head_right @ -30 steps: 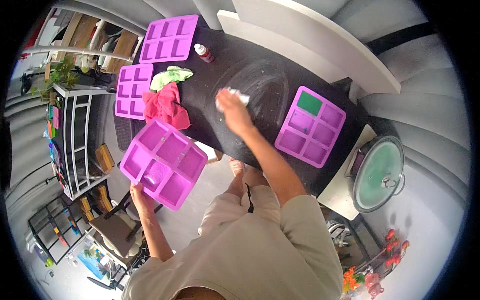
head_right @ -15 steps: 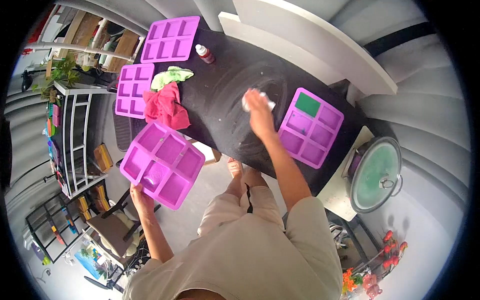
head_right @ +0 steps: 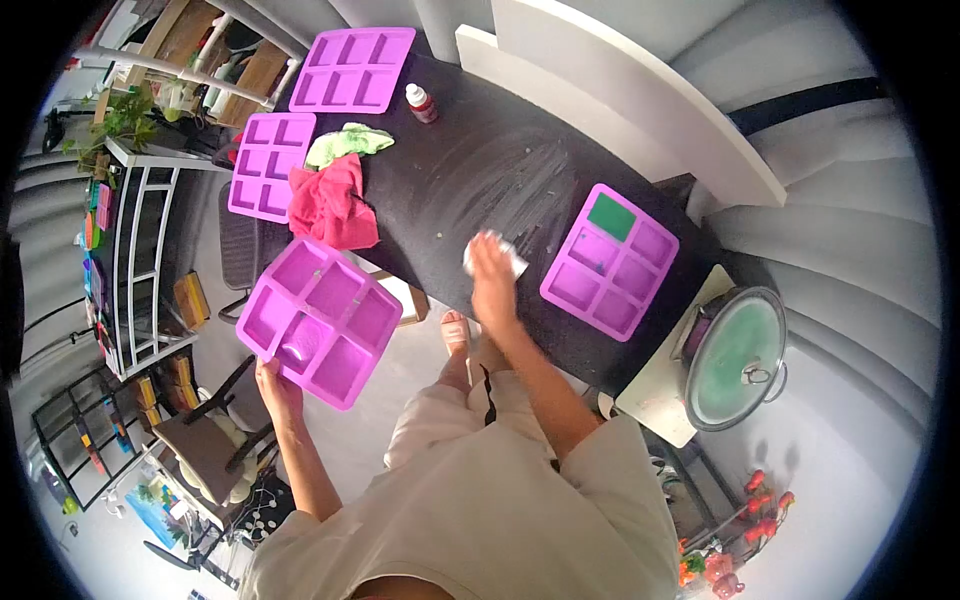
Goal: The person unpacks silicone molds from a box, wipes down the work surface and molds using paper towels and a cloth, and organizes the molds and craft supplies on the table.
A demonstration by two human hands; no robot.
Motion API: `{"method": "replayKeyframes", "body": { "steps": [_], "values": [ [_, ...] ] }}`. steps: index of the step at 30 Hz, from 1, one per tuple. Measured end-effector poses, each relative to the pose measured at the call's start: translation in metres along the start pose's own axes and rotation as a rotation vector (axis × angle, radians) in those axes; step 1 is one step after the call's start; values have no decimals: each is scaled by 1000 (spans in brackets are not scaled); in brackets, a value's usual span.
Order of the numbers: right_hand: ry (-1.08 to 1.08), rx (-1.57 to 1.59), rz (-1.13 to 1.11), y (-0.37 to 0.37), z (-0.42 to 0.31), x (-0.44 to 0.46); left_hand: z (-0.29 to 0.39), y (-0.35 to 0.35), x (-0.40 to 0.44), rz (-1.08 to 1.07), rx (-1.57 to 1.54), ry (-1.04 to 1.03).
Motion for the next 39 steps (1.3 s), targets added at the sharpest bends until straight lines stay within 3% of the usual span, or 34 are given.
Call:
{"method": "replayKeyframes", "body": {
  "steps": [3, 7, 16, 19, 29, 31, 33, 34, 35, 37, 39],
  "values": [
    [78, 63, -169, -2, -38, -36, -2, 3, 5, -7, -11, -8],
    [191, 150, -254, 20, -23, -22, -4, 7, 7, 0, -16, -10],
    [-146, -113, 230, 24, 99, 126, 5, 3, -9, 53, 17, -2],
    [-174, -192, 332, 12, 91, 148, 3, 10, -12, 53, 3, 9],
    [384, 420, -91, -45, -38, 77, -6, 14, -10, 117, -33, -9],
    [241, 766, -194, -42, -46, 79, -6, 13, -10, 118, -42, -16],
    [-431, 1401, -241, -39, -45, 89, -10, 25, -9, 121, -51, -12],
    [-558, 1578, -180, -26, -37, 95, -14, 31, -9, 122, -57, -9],
    [-650, 1649, -95, -23, -25, 102, -14, 29, -10, 135, -56, -14],
    [-678, 1505, 79, -19, -1, 111, -11, 25, -11, 157, -53, -21],
    [-547, 1142, 116, -16, 24, 116, -12, 24, -11, 169, -53, -35]
  ]
}}
Point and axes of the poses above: each hand's wrist, its own x-axis towards the middle knuckle, its own y-axis out of the back of the hand, z = x × y, the point moved 1 cm from there along x, towards the middle knuckle, and after that the axes turned 8 degrees about y, right-handed, at the moved point
